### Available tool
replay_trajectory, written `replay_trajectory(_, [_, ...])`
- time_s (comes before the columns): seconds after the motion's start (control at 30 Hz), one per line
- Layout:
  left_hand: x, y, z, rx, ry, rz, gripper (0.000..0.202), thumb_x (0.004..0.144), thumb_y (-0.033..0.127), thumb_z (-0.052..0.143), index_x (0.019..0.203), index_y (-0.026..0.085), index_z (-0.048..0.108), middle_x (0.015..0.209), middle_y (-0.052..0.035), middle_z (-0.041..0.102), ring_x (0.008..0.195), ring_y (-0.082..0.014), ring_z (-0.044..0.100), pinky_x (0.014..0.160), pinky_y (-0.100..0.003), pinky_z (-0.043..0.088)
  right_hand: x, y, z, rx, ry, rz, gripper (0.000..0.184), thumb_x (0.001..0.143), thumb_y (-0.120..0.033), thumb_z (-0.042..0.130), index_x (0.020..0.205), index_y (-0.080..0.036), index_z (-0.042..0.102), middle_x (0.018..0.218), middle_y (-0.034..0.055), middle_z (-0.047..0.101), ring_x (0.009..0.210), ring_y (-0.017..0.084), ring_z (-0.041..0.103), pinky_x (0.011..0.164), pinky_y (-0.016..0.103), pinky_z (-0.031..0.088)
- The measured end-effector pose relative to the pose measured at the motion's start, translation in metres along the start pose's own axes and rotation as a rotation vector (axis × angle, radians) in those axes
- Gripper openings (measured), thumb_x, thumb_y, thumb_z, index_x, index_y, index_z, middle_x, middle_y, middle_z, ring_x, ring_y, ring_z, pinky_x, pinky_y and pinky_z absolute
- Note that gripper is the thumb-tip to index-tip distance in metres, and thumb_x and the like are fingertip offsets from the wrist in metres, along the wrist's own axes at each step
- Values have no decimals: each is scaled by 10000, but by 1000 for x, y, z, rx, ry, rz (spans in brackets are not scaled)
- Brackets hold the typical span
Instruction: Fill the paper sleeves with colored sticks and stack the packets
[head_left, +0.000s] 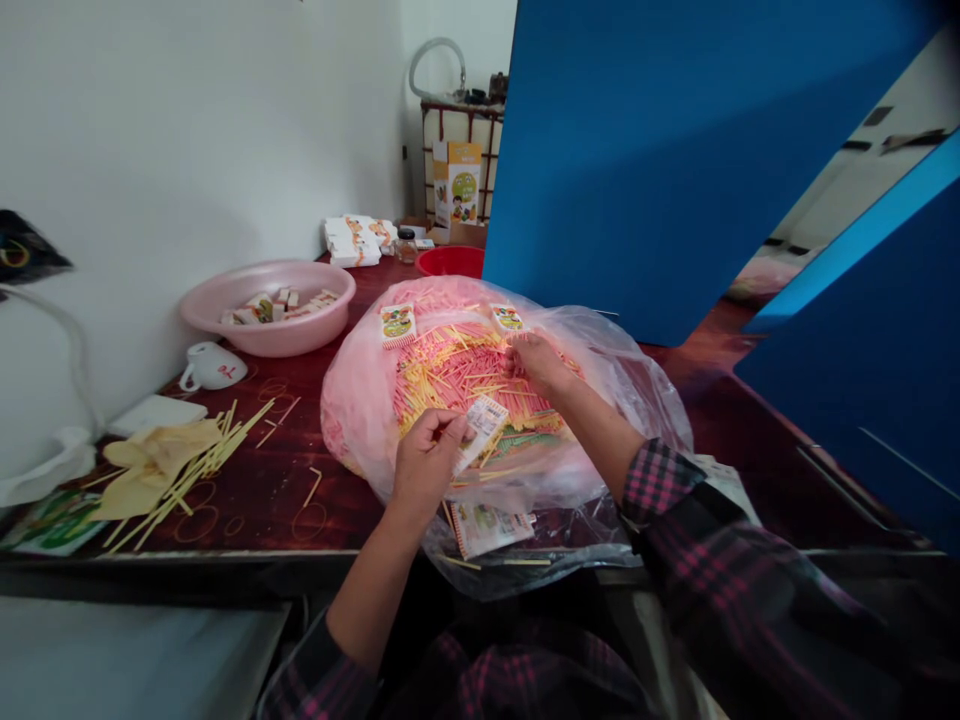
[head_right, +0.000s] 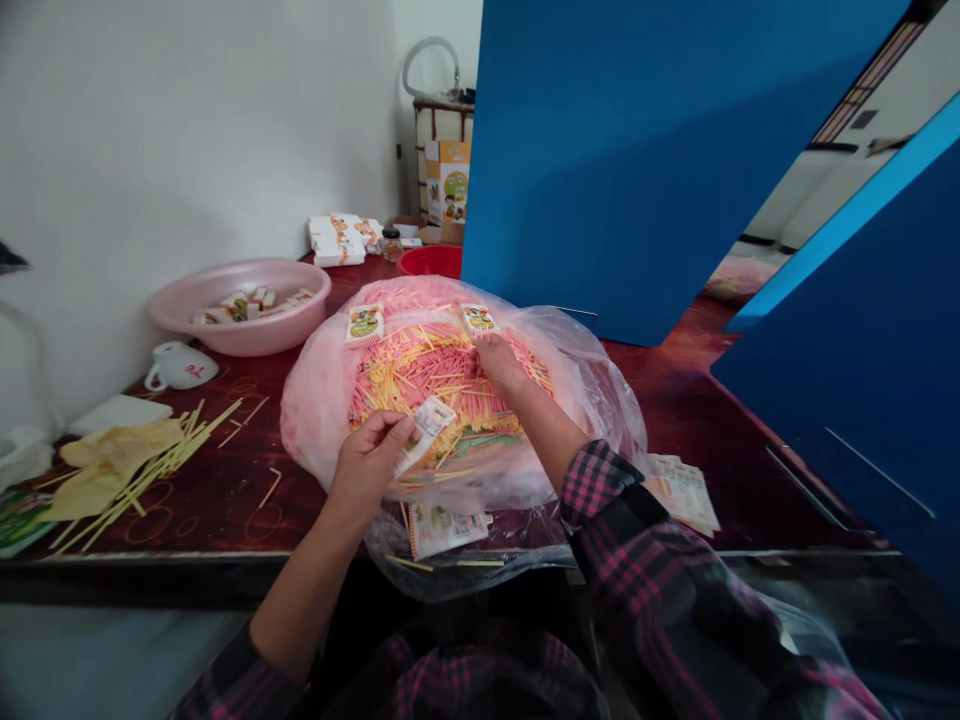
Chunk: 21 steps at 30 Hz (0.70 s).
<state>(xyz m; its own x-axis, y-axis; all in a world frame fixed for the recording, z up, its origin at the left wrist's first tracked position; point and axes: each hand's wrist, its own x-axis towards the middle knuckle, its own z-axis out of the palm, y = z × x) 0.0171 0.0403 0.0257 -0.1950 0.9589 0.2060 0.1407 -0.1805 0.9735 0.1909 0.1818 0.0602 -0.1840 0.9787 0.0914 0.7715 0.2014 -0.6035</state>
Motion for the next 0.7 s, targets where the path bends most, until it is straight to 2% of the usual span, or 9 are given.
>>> replay_trajectory(0.07, [1, 1, 1, -29, 8, 1, 206, 840, 383, 620, 760, 195, 642, 743, -3, 683, 741, -158, 628, 765, -297, 496, -3, 1, -1, 105, 21, -10, 445, 1048, -495, 324, 884, -177, 589, 771, 45, 683, 759, 137, 589, 696, 252, 467])
replay_trajectory(0.2, [1, -1, 2, -98, 18, -21, 174, 824, 357, 649, 781, 188, 657, 738, 8, 680, 717, -143, 610, 740, -276, 485, -8, 1, -1, 333, 3, -43, 364, 993, -468, 425, 751, -212, 518, 622, -7, 559, 607, 125, 507, 595, 251, 427])
replay_trajectory(0.3, [0, -5, 3, -149, 34, -47, 159, 801, 344, 679, 820, 186, 679, 724, 18, 672, 700, -137, 600, 718, -265, 473, -15, 0, 0, 477, -38, -65, 335, 941, -404, 480, 669, -210, 494, 607, -12, 529, 558, 111, 489, 571, 255, 425])
replay_trajectory(0.43, [-1, -9, 6, -198, 41, -52, 142, 789, 323, 704, 830, 187, 691, 730, 16, 669, 707, -137, 600, 723, -266, 466, -34, -8, -1, 1003, -41, -62, 292, 827, -457, 655, 745, -198, 549, 678, -14, 584, 586, 101, 536, 585, 247, 457])
replay_trajectory(0.5, [-2, -9, 9, -239, 35, -35, 130, 777, 308, 720, 827, 191, 691, 757, 12, 677, 725, -140, 608, 734, -268, 470, -47, -15, -2, 1226, 2, -45, 342, 758, -485, 751, 807, -205, 561, 620, -64, 512, 522, 75, 456, 515, 217, 395])
replay_trajectory(0.57, [-3, -9, 13, -276, 31, -17, 119, 767, 292, 734, 817, 193, 690, 788, 6, 686, 742, -140, 612, 745, -269, 472, -60, -23, -3, 1338, 43, -32, 384, 736, -491, 794, 811, -217, 537, 559, -110, 391, 461, 54, 324, 449, 198, 289])
replay_trajectory(0.7, [-5, -10, 19, -300, 21, -17, 99, 769, 272, 731, 804, 193, 681, 797, 10, 676, 733, -127, 593, 724, -253, 456, -76, -30, -2, 1339, 58, -17, 468, 747, -490, 800, 707, -240, 406, 517, -135, 232, 432, 51, 153, 409, 220, 150])
